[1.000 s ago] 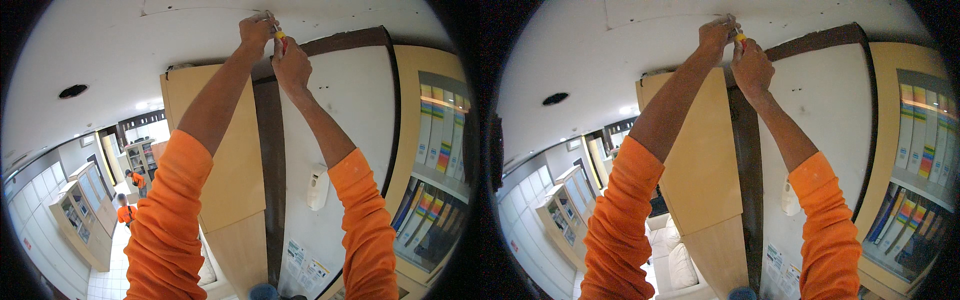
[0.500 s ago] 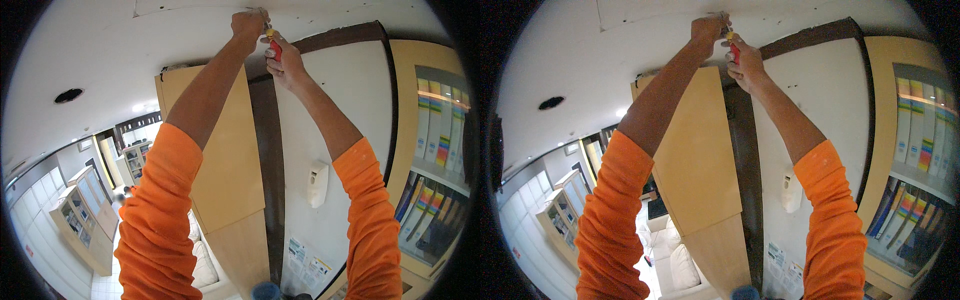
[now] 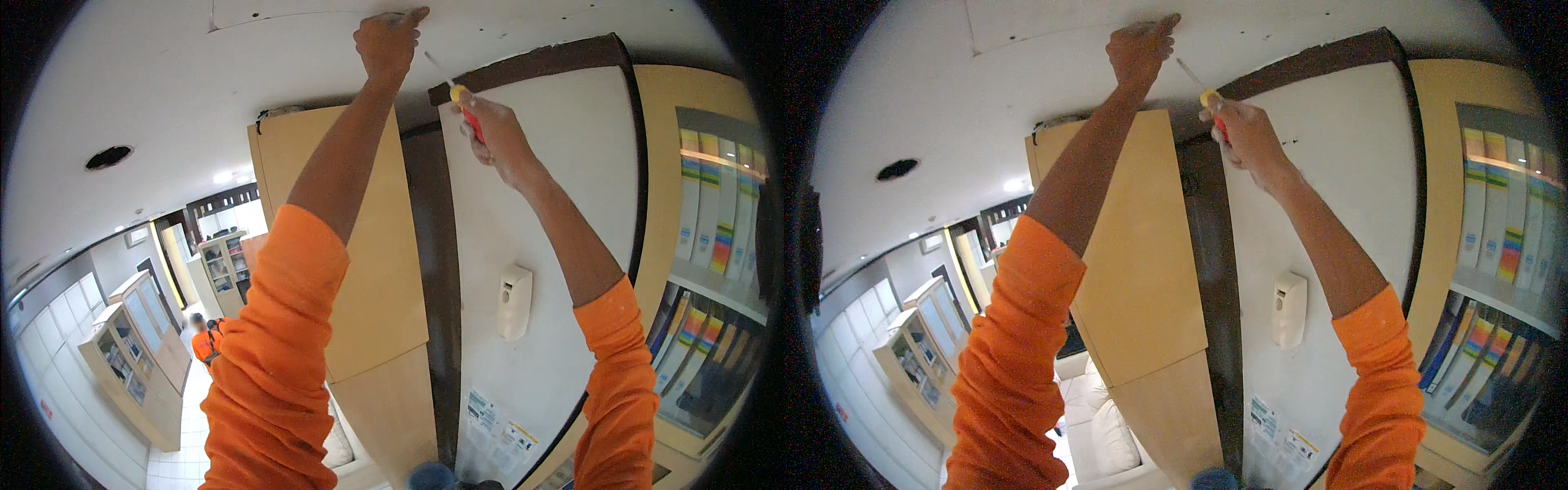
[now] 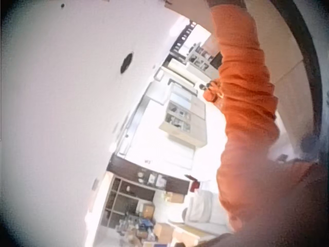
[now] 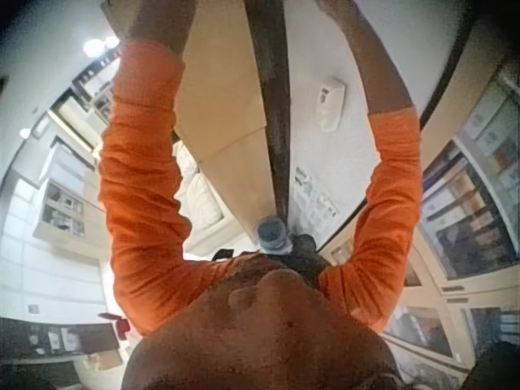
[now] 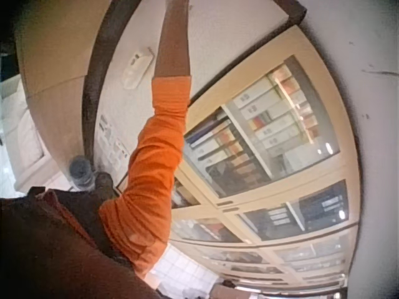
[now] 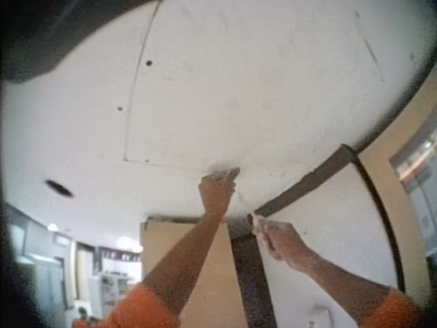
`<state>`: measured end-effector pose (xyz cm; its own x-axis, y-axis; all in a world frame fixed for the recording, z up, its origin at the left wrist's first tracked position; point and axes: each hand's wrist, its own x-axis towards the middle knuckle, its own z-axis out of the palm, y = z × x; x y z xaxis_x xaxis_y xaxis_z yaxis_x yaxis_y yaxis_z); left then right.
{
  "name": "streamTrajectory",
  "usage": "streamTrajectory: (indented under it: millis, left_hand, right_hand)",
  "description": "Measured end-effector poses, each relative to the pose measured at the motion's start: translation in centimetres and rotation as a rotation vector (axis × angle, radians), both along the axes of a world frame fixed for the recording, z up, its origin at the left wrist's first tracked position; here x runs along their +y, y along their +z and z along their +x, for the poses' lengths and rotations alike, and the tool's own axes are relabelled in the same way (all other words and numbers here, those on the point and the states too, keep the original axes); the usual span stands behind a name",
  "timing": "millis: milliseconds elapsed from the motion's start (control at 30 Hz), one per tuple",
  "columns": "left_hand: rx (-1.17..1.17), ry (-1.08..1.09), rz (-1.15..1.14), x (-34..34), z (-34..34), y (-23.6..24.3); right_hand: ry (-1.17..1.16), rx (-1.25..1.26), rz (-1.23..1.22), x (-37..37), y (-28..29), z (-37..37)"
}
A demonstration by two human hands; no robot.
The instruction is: The person climbs a ladder and uses a screwdriver to fasten screws into the ceiling, securing ceiling panels in place. The person works on multiple screw holes along the ceiling edge near a wall cabinet.
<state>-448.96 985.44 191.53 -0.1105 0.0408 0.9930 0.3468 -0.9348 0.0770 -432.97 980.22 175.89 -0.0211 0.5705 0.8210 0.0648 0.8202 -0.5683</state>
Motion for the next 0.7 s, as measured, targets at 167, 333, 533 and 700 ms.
streamTrajectory:
  millis: [167, 333, 533, 700]
  left_hand:
    - [-0.063, 0.416, 0.011, 1.2, -0.5, 0.4]
    - [-0.034, 0.630, 0.045, 0.4, -0.2, -0.1]
    - [0.086, 0.484, -0.026, 1.0, -2.1, 0.0]
    - [0.234, -0.673, -0.240, -0.7, -8.6, -4.8]
  right_hand:
    - [-0.184, -0.161, 0.058, -1.5, -4.3, 0.1]
    - [-0.289, -0.364, 0.029, -5.2, -8.2, 0.8]
    - [-0.356, -0.323, 0.228, -7.2, -9.4, -1.6]
    - [-0.366, -0.245, 0.446, -6.7, -4.2, -5.9]
